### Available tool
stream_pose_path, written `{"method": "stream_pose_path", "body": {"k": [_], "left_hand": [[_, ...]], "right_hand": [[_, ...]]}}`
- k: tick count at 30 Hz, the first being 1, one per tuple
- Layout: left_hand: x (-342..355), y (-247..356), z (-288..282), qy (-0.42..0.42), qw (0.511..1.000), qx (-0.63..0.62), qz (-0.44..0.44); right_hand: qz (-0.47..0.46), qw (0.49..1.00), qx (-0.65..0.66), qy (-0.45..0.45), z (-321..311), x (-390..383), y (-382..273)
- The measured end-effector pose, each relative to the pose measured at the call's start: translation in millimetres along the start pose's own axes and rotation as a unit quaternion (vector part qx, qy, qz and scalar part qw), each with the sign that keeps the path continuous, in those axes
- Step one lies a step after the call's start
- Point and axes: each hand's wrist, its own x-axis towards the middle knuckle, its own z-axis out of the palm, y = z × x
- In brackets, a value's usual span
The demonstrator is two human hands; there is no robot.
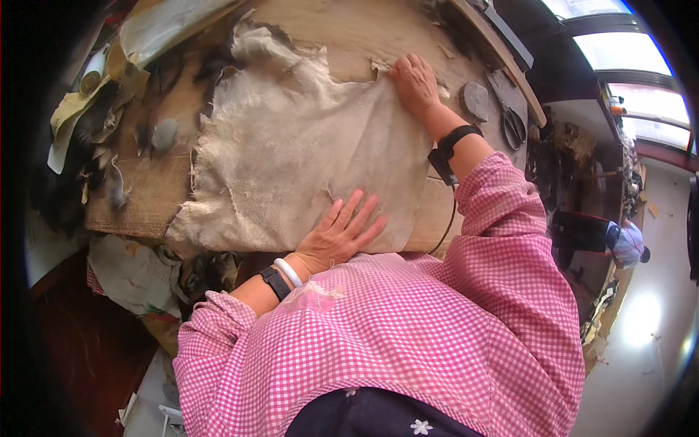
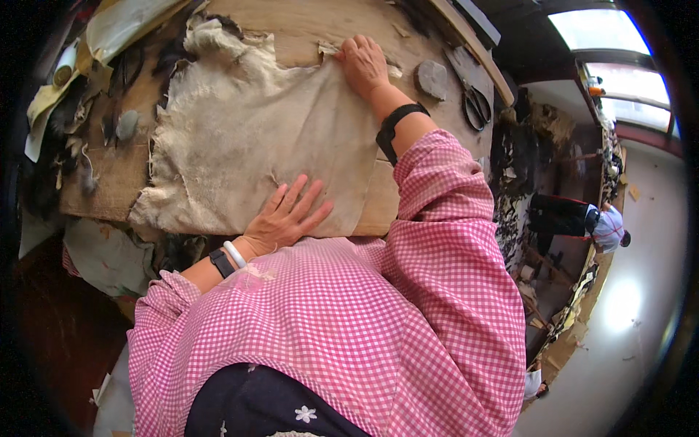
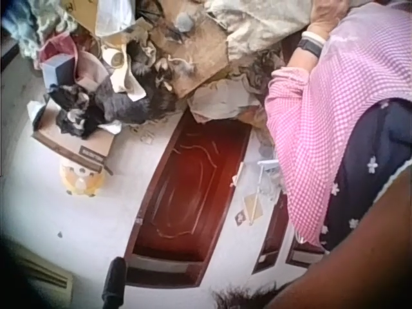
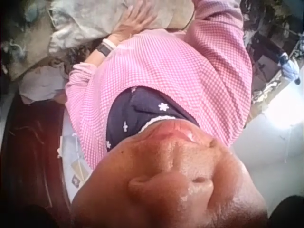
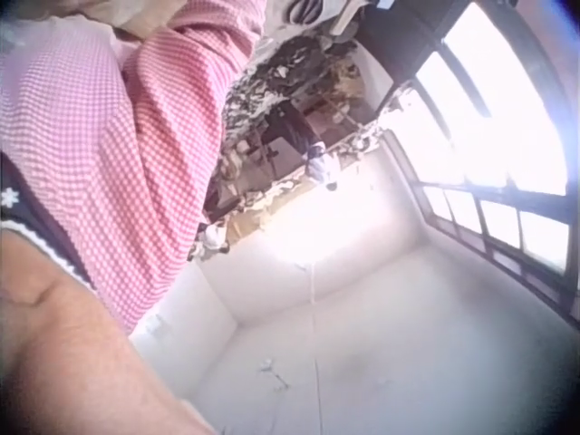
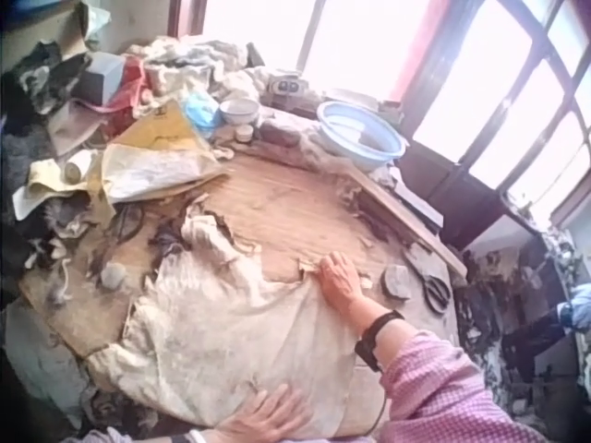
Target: The recorder trims, sorts, and organizes animal pelts and leather scraps on a workshop table.
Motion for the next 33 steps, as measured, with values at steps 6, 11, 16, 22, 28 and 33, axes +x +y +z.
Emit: {"method": "stream_pose_path", "body": {"k": [6, 11, 16, 22, 28, 33], "left_hand": [[-1.7, 1.4, -3.7, -0.008, 0.999, -0.033, -0.012], [-0.8, 2.9, -1.7, 0.001, 1.0, -0.006, -0.002], [-2.3, 5.5, 1.7, 0.008, 1.0, -0.011, -0.009], [-0.3, 1.6, 10.2, 0.022, 1.0, 0.018, -0.006], [-3.1, 1.9, 3.6, 0.013, 0.999, -0.029, -0.004], [-8.4, 2.3, 5.6, 0.014, 1.0, -0.016, 0.006]], "right_hand": [[0.045, 0.999, -0.014, -0.008, -1.5, 1.1, -6.3], [0.175, 0.983, 0.028, 0.042, -0.1, -7.1, -9.1], [0.107, 0.993, 0.045, -0.023, -9.7, -4.4, -6.6], [0.092, 0.994, -0.001, -0.064, -7.9, 8.7, -13.1], [0.099, 0.992, -0.045, -0.067, -5.5, 29.5, -4.0], [0.099, 0.994, -0.028, -0.046, 3.5, 35.3, 5.5]]}}
